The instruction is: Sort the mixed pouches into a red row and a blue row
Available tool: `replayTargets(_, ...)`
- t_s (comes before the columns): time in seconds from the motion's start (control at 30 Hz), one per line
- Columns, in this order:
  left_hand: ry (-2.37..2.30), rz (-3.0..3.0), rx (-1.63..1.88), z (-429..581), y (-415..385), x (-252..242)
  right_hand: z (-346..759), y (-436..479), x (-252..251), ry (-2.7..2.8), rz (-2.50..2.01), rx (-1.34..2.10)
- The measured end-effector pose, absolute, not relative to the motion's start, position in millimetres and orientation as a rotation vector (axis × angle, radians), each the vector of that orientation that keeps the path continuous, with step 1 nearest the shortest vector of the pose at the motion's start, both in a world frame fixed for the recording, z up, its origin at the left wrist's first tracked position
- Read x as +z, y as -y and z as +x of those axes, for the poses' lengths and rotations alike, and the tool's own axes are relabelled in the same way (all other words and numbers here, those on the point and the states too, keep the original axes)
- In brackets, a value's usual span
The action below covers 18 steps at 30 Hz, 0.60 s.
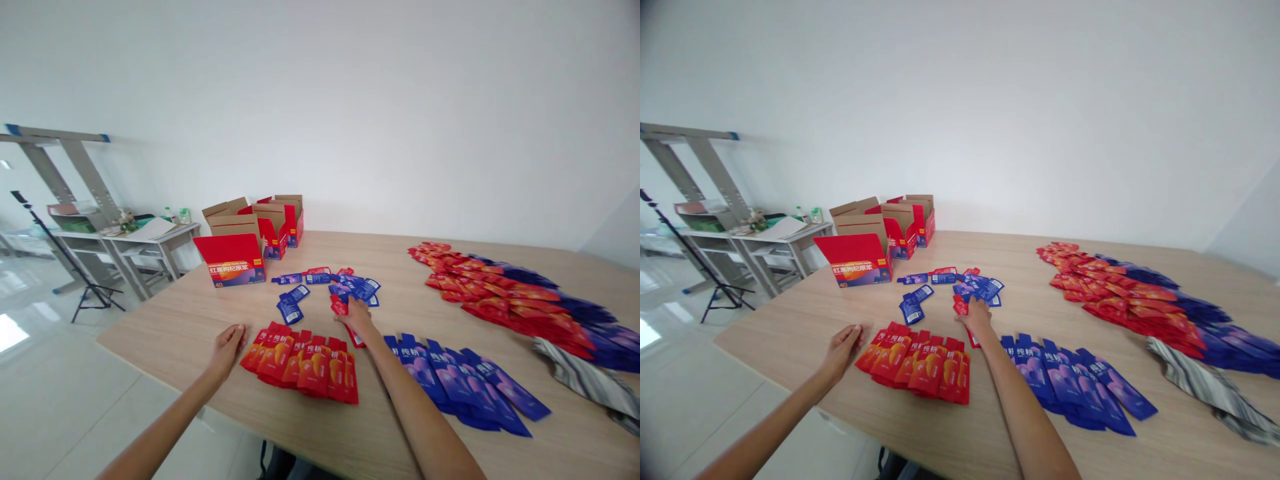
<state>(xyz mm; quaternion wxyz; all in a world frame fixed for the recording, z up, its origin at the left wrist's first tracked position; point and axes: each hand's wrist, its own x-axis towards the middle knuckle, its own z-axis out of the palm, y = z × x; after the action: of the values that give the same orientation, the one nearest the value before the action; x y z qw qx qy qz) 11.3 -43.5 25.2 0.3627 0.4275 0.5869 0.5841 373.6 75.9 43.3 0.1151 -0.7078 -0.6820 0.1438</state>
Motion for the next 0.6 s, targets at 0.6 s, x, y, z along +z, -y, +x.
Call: replayTargets(0.6,-1.525,2.075,1.294,96,57,93,371,-49,79,2.08,-2.128,0.321)
